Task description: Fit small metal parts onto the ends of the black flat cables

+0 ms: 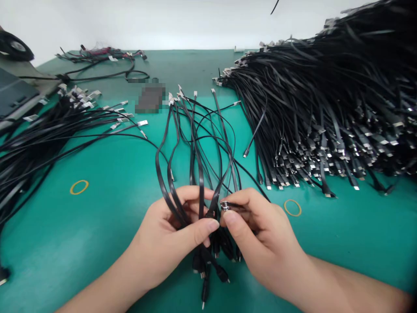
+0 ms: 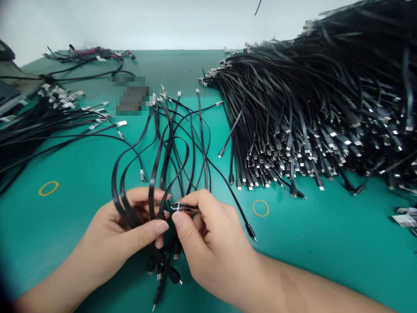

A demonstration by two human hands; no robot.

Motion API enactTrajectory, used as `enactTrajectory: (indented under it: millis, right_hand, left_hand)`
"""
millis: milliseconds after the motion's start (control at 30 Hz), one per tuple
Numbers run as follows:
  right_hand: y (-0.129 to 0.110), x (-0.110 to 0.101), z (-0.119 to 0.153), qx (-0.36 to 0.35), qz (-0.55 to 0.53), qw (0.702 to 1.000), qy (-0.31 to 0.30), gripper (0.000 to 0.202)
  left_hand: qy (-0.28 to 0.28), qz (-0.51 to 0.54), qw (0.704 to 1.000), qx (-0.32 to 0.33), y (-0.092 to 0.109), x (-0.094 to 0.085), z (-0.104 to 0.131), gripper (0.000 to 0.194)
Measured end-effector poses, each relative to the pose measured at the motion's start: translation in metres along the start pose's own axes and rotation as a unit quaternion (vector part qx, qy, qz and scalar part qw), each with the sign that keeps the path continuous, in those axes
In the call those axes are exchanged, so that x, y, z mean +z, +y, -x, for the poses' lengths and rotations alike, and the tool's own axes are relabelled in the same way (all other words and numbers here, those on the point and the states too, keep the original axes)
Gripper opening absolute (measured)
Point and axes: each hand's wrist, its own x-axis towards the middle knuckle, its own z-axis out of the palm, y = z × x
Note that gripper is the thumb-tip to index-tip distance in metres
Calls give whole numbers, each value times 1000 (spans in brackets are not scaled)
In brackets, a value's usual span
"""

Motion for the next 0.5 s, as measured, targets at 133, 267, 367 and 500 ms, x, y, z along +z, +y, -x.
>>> enactTrajectory:
  millis: [133, 267, 367, 500]
  right_hand:
    - [-1, 0, 2, -10, 7, 1000, -16, 13]
    - [-2, 0, 2, -26, 24, 999, -10, 9]
    - [-2, 1, 2, -30, 27, 999, -8, 9]
    - [-2, 1, 2, -29, 36, 999, -11, 9]
  left_hand:
    - [-13, 13, 1000, -2, -1, 1, -1, 25]
    - [-11, 12, 1000, 8, 0, 1, -2, 22]
    - [-5, 4, 1000, 10, 0, 1, -2, 19]
    - [-4, -22, 1000, 10, 0, 0, -1, 14]
